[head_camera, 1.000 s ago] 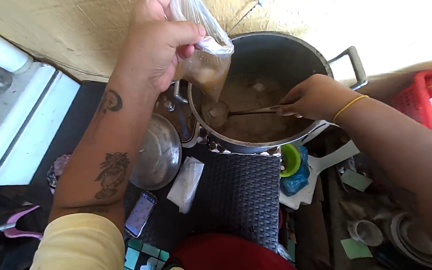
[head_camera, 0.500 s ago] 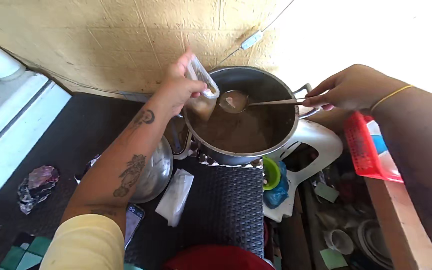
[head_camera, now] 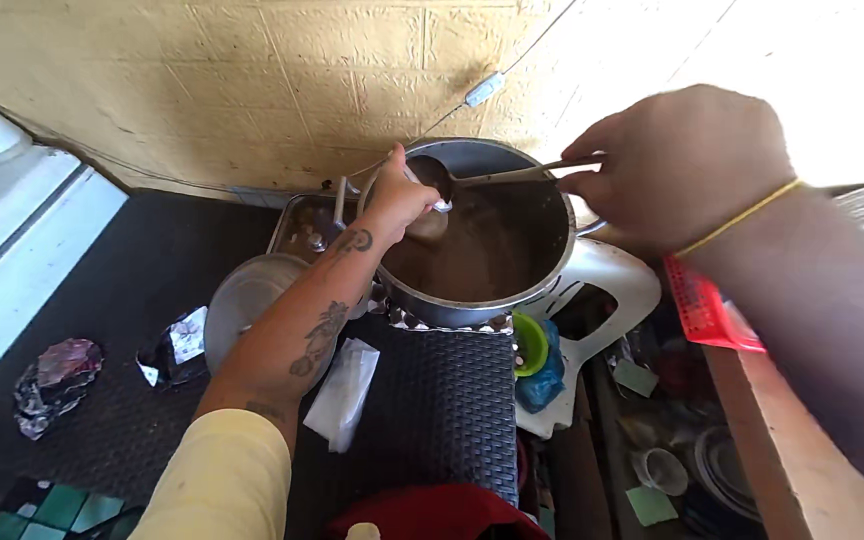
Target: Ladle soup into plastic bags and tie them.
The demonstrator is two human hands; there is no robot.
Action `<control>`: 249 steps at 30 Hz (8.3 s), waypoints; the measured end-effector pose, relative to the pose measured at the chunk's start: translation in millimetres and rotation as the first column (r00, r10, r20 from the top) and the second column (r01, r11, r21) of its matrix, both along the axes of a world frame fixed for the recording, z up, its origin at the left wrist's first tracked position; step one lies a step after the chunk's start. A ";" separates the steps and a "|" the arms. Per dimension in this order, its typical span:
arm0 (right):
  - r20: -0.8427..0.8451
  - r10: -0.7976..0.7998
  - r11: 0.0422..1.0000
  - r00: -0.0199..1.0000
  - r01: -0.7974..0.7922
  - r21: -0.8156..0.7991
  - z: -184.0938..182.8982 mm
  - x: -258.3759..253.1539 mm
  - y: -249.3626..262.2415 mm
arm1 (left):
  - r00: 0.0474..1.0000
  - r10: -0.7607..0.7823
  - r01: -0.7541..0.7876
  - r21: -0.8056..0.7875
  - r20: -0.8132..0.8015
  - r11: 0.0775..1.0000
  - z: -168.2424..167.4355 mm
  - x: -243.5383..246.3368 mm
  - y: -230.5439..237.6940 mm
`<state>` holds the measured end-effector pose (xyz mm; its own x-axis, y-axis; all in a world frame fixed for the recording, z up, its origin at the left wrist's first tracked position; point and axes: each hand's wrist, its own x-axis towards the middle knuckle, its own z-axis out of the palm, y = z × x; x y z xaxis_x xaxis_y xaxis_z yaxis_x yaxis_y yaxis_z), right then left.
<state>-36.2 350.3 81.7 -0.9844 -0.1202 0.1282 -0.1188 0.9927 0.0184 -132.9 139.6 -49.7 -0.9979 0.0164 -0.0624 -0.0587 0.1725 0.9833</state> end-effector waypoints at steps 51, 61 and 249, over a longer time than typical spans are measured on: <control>0.237 -0.216 0.936 0.947 0.270 -0.227 -4.6 -50.2 45.7 | 1.000 -0.020 0.020 0.059 -0.010 0.998 -8.0 14.7 -5.6; -0.160 -0.005 0.993 0.987 0.024 0.118 -31.9 29.1 2.6 | 1.000 -0.018 0.019 0.064 -0.009 0.998 -14.7 5.8 5.2; 0.523 0.640 0.468 0.564 0.254 -0.846 -327.2 291.2 -46.6 | 0.861 -0.190 -0.215 -0.676 -0.472 0.705 -204.8 470.1 -20.4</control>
<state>255.0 303.7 -245.5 -0.6861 -0.6077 -0.3999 0.1704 0.4002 -0.9004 337.1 119.3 -254.5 -0.8915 0.1587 0.4242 0.3658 0.8046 0.4677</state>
